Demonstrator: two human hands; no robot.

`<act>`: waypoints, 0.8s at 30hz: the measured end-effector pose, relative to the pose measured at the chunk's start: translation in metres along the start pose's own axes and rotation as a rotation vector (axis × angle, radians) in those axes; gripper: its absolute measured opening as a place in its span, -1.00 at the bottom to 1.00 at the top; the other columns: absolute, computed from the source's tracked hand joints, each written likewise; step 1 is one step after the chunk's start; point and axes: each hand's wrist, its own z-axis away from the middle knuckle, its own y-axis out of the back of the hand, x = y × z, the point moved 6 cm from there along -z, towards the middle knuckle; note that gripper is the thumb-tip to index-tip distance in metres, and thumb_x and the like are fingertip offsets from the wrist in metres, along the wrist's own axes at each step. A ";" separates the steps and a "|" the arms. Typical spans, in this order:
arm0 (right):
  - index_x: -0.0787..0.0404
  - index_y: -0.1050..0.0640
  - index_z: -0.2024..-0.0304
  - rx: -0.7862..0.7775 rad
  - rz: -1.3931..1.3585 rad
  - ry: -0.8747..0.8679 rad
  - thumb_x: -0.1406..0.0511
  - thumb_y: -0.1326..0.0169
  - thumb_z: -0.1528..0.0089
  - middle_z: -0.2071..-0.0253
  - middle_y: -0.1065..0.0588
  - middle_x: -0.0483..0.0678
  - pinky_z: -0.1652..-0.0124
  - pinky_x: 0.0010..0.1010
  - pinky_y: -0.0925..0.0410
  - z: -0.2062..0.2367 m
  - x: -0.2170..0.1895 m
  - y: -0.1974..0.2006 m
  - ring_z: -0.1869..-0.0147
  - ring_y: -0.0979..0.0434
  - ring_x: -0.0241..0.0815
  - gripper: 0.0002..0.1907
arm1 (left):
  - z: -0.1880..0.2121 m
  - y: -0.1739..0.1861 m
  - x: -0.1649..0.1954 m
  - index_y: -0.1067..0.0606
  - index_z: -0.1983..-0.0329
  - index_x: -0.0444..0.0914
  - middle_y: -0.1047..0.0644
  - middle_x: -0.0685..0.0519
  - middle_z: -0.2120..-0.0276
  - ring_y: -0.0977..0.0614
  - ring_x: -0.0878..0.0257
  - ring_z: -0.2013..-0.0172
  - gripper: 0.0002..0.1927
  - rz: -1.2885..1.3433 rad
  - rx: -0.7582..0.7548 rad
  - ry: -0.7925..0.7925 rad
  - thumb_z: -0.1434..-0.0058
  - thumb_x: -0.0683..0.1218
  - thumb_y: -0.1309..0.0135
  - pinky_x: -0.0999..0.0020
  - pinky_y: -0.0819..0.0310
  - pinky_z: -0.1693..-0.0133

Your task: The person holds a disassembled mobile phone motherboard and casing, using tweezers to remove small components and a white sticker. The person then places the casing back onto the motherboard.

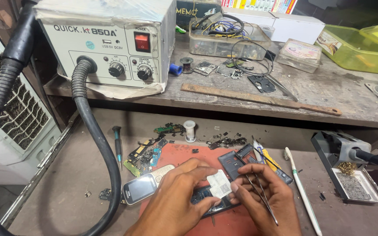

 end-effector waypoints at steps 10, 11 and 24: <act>0.35 -0.51 0.04 -0.035 0.026 -0.065 0.46 -0.26 -0.11 0.34 -0.60 0.07 0.28 -0.38 -0.60 -0.001 0.007 -0.003 0.34 -0.67 -0.20 -0.63 | 0.005 -0.004 0.001 -0.53 -0.06 -0.32 -0.53 -0.10 0.02 -0.60 -0.07 0.02 -0.42 -0.173 0.011 -0.095 0.07 -0.16 -0.42 0.12 -0.50 0.03; 0.35 -0.51 0.04 -0.043 0.027 -0.058 0.47 -0.25 -0.10 0.34 -0.60 0.06 0.28 -0.38 -0.60 -0.001 0.007 -0.003 0.34 -0.67 -0.21 -0.63 | 0.006 -0.004 -0.002 -0.51 -0.09 -0.29 -0.54 -0.08 0.02 -0.62 -0.02 0.05 -0.40 -0.167 0.003 -0.040 0.06 -0.16 -0.41 0.14 -0.51 0.04; 0.30 -0.54 0.11 -0.092 0.086 0.080 0.42 -0.21 -0.14 0.20 -0.68 0.07 0.05 -0.41 -0.51 0.004 -0.004 -0.004 0.01 -0.69 -0.23 -0.74 | 0.018 0.008 -0.002 -0.43 -0.22 -0.14 -0.62 0.08 0.06 -0.63 0.12 0.07 -0.16 -0.247 0.114 -0.028 0.20 -0.12 -0.48 0.15 -0.42 0.00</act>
